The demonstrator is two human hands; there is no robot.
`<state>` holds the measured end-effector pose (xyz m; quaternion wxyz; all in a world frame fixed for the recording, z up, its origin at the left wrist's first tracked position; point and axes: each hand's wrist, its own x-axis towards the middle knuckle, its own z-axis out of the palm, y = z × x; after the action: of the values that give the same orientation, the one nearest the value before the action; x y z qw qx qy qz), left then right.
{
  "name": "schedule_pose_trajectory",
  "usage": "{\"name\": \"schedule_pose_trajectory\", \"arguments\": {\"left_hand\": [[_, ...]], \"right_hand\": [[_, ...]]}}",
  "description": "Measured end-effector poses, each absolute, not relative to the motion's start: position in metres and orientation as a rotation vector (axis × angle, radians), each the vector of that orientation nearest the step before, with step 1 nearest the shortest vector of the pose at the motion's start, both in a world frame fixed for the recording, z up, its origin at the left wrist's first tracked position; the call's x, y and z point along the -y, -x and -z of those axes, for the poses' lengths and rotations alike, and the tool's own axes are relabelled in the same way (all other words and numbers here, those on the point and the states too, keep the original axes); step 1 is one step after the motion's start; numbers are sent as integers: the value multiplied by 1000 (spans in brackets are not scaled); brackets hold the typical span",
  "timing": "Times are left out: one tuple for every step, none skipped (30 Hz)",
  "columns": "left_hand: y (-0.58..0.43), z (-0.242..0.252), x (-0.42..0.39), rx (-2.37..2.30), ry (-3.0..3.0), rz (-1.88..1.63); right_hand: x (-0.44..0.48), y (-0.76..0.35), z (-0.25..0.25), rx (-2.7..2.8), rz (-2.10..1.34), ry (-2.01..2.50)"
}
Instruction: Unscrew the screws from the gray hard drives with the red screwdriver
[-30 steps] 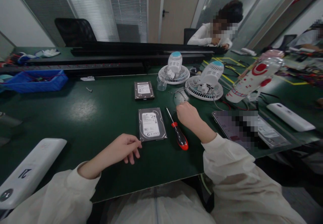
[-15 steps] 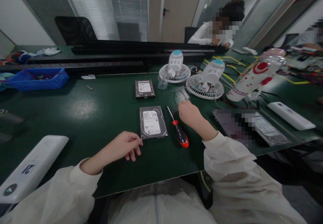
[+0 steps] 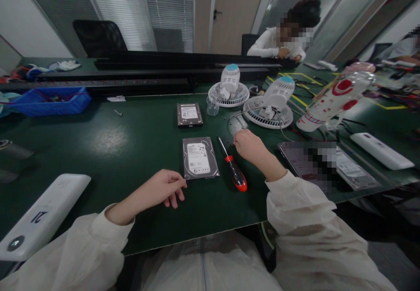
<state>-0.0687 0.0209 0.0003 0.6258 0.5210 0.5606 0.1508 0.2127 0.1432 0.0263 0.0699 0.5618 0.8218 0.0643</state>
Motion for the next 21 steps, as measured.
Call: {"name": "schedule_pose_trajectory", "arguments": {"left_hand": [[69, -1, -21, -1288, -1194, -344], [69, -1, -20, -1291, -1193, -342], [69, -1, -20, -1293, -1194, -341], [69, -2, -20, -1296, -1195, -341], [69, -2, -20, -1297, -1197, -341], [69, -2, -20, -1296, -1199, -341], [69, -2, -20, -1294, -1200, -339], [69, -2, -20, -1293, -1199, -336], [69, -1, -21, -1291, -1198, -335], [69, -1, -21, -1290, -1196, -333], [69, 0, -21, -1291, -1194, -333], [69, 1, -21, -1291, -1192, -336], [69, 1, -22, -1286, -1191, -340], [69, 1, -22, -1281, -1190, -344], [69, 1, -21, -1276, -1188, -346], [69, 0, -21, -1274, -1186, -347], [69, 0, -21, -1275, -1185, -349], [68, -1, -21, -1278, -1184, -348], [68, -2, -21, -1283, -1182, -348], [68, -2, -21, -1286, -1181, -349], [67, -2, -21, -1286, -1178, -349]], "right_hand": [[-143, -212, -27, -2476, -177, -1697], [-143, -212, -28, -2480, -159, -1708], [-143, -213, -28, -2484, -139, -1720], [-143, -213, -29, -2489, -118, -1736], [-143, -214, -29, -2495, -95, -1754], [-144, -214, -29, -2504, -71, -1776], [-144, -215, -29, -2515, -45, -1800], [-145, -217, -29, -2529, -16, -1825], [-147, -218, -29, -2549, 20, -1849], [-148, -218, -30, -2576, 65, -1866], [-149, -219, -31, -2611, 124, -1874], [-150, -219, -32, -2654, 199, -1867], [-151, -218, -35, -2705, 286, -1843], [-151, -216, -38, -2759, 383, -1801], [-151, -213, -41, -2814, 479, -1743], [-150, -210, -46, -2870, 566, -1674], [-148, -205, -51, -2924, 637, -1595], [-146, -200, -56, -2976, 690, -1510], [-144, -194, -61, -3021, 729, -1420], [-143, -187, -66, -3058, 757, -1326], [-142, -180, -70, -3083, 780, -1232]]}}
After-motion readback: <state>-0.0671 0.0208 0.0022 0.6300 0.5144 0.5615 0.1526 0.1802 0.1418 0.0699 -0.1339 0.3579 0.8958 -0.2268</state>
